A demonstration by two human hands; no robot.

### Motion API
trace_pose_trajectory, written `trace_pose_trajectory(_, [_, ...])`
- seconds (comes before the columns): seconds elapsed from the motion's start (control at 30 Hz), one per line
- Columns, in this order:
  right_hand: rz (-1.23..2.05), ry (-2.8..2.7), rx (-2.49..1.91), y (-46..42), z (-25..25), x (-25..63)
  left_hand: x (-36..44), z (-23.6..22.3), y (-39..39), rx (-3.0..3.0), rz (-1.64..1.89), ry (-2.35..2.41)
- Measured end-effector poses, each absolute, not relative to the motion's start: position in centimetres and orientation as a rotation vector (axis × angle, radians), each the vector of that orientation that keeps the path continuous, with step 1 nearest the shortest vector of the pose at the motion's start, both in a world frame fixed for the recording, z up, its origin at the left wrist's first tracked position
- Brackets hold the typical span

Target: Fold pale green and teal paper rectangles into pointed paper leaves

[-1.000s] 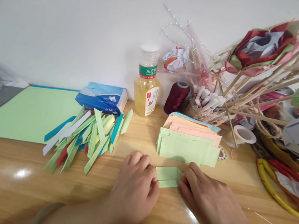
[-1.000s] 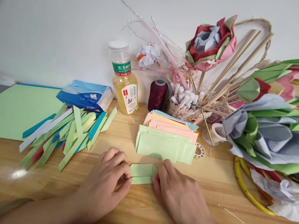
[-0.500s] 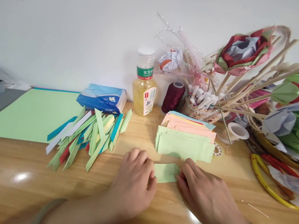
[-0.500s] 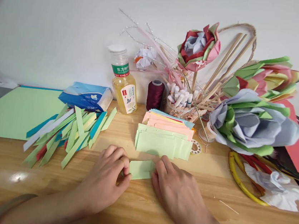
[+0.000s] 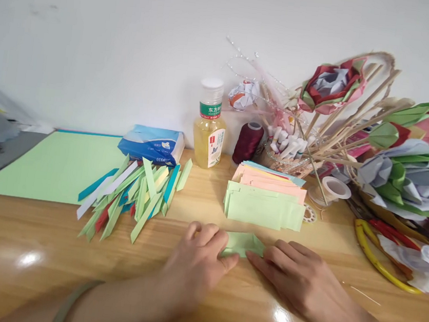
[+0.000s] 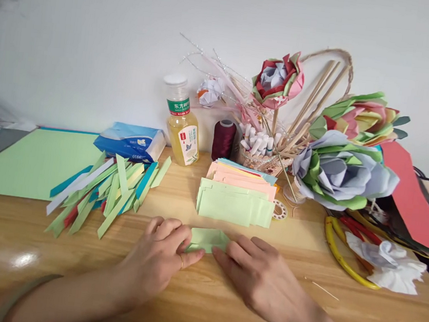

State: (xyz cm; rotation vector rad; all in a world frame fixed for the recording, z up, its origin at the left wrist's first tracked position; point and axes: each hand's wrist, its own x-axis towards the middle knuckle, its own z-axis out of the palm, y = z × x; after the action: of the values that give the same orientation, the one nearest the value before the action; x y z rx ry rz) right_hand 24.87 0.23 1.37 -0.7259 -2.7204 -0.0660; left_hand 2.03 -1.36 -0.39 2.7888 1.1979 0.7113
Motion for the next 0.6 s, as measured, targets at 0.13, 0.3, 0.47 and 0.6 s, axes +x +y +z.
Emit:
trace_pose_trajectory(0.13, [0.085, -2.78, -0.696, 0.5, 1.2, 25.9, 1.7, -0.2, -1.8, 2.94, 0.704, 1.188])
trace_pose_trajectory(0.3, [0.23, -2.782, -0.677, 0.9, 1.1, 26.5, 1.4, -0.3, -2.1, 2.99, 0.806, 1.219])
trace_pose_trajectory(0.47, [0.323, -2.781, -0.687, 1.1, 1.5, 26.9, 1.1, -0.5, -2.2, 3.028, 0.726, 1.133])
trace_pose_trajectory(0.6, [0.36, -2.782, -0.69, 1.2, 1.6, 26.9, 0.5, -0.4, -1.9, 2.982, 0.725, 1.073])
